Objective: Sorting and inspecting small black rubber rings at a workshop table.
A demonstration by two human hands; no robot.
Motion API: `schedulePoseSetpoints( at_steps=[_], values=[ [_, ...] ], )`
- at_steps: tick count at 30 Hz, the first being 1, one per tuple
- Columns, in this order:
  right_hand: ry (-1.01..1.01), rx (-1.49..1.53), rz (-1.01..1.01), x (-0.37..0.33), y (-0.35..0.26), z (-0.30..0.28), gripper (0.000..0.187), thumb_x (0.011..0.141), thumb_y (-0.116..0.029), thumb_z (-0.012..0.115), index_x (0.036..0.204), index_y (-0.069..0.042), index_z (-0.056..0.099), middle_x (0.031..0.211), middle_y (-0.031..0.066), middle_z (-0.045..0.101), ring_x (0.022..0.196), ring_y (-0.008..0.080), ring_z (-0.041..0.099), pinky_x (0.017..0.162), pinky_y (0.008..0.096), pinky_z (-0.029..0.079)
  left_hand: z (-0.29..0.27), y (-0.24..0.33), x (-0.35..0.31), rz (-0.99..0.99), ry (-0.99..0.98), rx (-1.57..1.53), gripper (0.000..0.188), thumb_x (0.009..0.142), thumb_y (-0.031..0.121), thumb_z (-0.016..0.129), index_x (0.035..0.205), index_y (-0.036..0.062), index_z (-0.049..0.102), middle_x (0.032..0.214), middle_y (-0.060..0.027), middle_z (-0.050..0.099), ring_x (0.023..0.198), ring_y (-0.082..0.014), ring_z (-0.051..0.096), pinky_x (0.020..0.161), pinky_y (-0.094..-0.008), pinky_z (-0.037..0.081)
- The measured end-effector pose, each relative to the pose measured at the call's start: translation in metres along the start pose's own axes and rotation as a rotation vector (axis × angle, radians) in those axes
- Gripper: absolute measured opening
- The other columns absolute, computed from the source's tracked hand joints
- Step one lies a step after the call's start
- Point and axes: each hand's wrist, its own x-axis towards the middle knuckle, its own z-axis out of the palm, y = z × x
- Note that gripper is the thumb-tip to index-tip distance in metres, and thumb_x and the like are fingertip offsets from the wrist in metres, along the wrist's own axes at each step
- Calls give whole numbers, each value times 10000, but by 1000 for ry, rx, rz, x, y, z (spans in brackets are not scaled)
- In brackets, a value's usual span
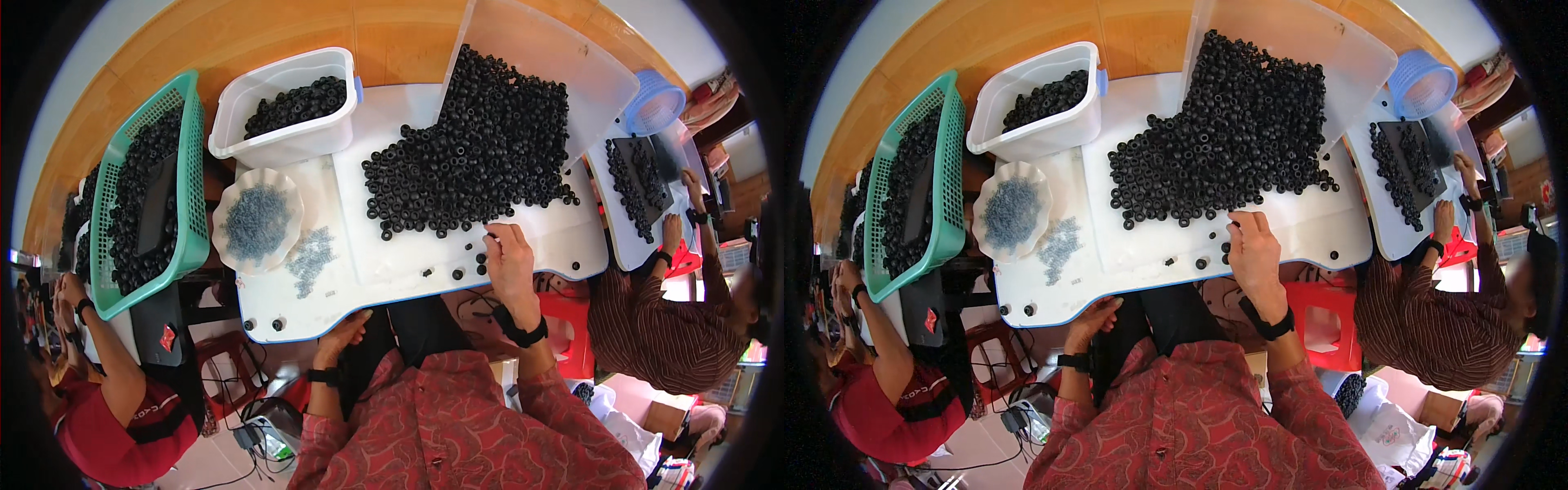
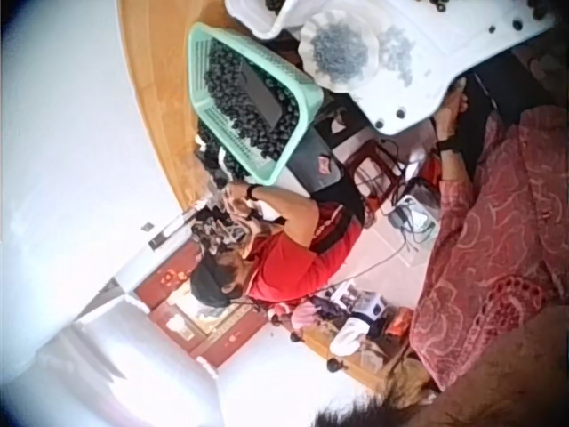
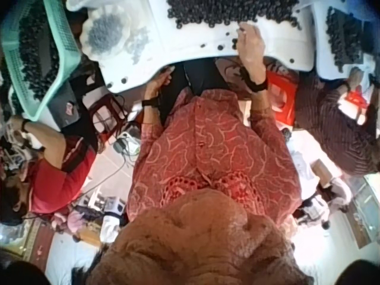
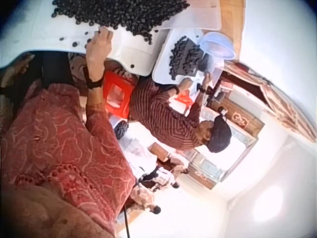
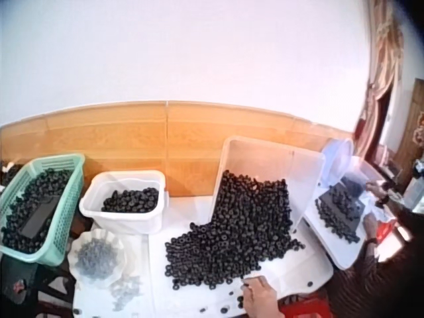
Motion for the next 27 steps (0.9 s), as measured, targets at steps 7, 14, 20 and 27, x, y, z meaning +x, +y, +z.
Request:
schedulePoseSetpoints(
  at_steps=[7, 14, 20, 27],
  values=[
    [-31, 18, -1, -16, 0, -21, 109, 856, -71, 661, 965, -59, 664, 878, 122, 589, 641, 283, 631, 561, 377, 497, 1, -4, 1, 1, 16, -6, 328, 874, 386, 719, 965, 83, 633, 642, 1, 589, 506, -78, 551, 463, -214, 466],
    [-150, -114, 124, -23, -8, -19, 139, 829, -181, 712, 880, -60, 666, 841, 120, 588, 640, 305, 638, 558, 404, 498, 11, 10, -11, 102, 38, 117, 330, 881, 358, 707, 932, 34, 669, 647, -28, 608, 559, -114, 581, 519, -262, 483],
    [-186, -210, 122, -20, -18, -12, 155, 834, -198, 693, 860, -50, 656, 846, 125, 591, 662, 355, 635, 591, 454, 504, 27, 38, -39, 520, 210, 560, 277, 854, 283, 708, 873, 8, 688, 744, -169, 666, 647, -332, 641, 610, -407, 492],
    [-183, -195, 99, -20, -15, -8, 156, 829, -198, 693, 868, -52, 657, 838, 122, 597, 652, 352, 633, 585, 451, 505, 46, 80, -75, 644, 61, 454, 229, 852, 233, 697, 867, 6, 679, 794, -203, 652, 750, -387, 643, 637, -435, 492]
  ],
)
